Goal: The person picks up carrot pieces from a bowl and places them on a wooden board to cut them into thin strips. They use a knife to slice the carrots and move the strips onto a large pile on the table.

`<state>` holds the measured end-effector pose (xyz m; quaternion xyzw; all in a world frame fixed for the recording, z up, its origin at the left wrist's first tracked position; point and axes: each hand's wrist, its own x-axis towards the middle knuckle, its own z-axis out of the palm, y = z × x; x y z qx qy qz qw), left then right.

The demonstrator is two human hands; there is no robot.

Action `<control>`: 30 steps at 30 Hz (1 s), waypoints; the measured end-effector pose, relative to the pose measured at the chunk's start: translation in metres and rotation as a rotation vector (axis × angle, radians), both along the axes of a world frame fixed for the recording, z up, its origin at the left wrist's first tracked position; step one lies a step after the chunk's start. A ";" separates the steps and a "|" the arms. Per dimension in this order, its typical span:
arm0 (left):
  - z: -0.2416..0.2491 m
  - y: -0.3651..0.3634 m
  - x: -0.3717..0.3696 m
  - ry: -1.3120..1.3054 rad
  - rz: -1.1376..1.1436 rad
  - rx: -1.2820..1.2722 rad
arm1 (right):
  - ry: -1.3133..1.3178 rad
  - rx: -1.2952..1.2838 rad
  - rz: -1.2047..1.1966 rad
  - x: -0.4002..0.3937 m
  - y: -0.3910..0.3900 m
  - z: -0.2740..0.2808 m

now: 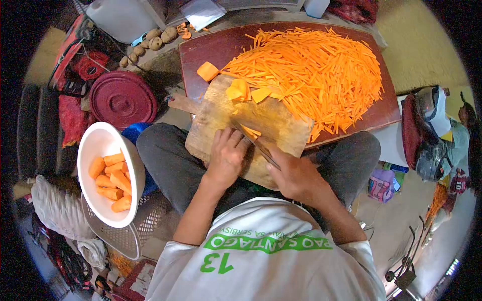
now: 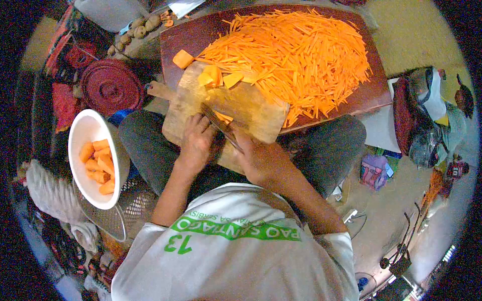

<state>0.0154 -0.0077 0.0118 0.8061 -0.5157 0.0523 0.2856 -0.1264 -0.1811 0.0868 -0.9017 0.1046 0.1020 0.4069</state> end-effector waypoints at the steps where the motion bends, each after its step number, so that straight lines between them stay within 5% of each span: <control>1: 0.000 0.000 0.000 0.004 -0.001 0.000 | -0.036 0.003 0.018 0.004 -0.002 -0.006; 9: 0.001 0.001 -0.002 0.035 0.012 0.002 | 0.137 0.042 0.018 -0.013 -0.006 0.024; 15: 0.007 0.000 -0.003 0.011 0.016 0.007 | -0.100 0.023 -0.012 0.013 -0.002 -0.009; 21: 0.007 0.002 -0.003 0.036 0.031 -0.029 | 0.188 0.035 0.009 -0.009 -0.004 0.028; 27: -0.001 0.001 -0.004 0.069 0.029 -0.030 | -0.062 0.006 0.013 0.015 0.002 -0.009; 30: 0.004 0.002 -0.002 0.074 0.038 -0.039 | 0.038 0.017 -0.006 0.013 -0.001 0.002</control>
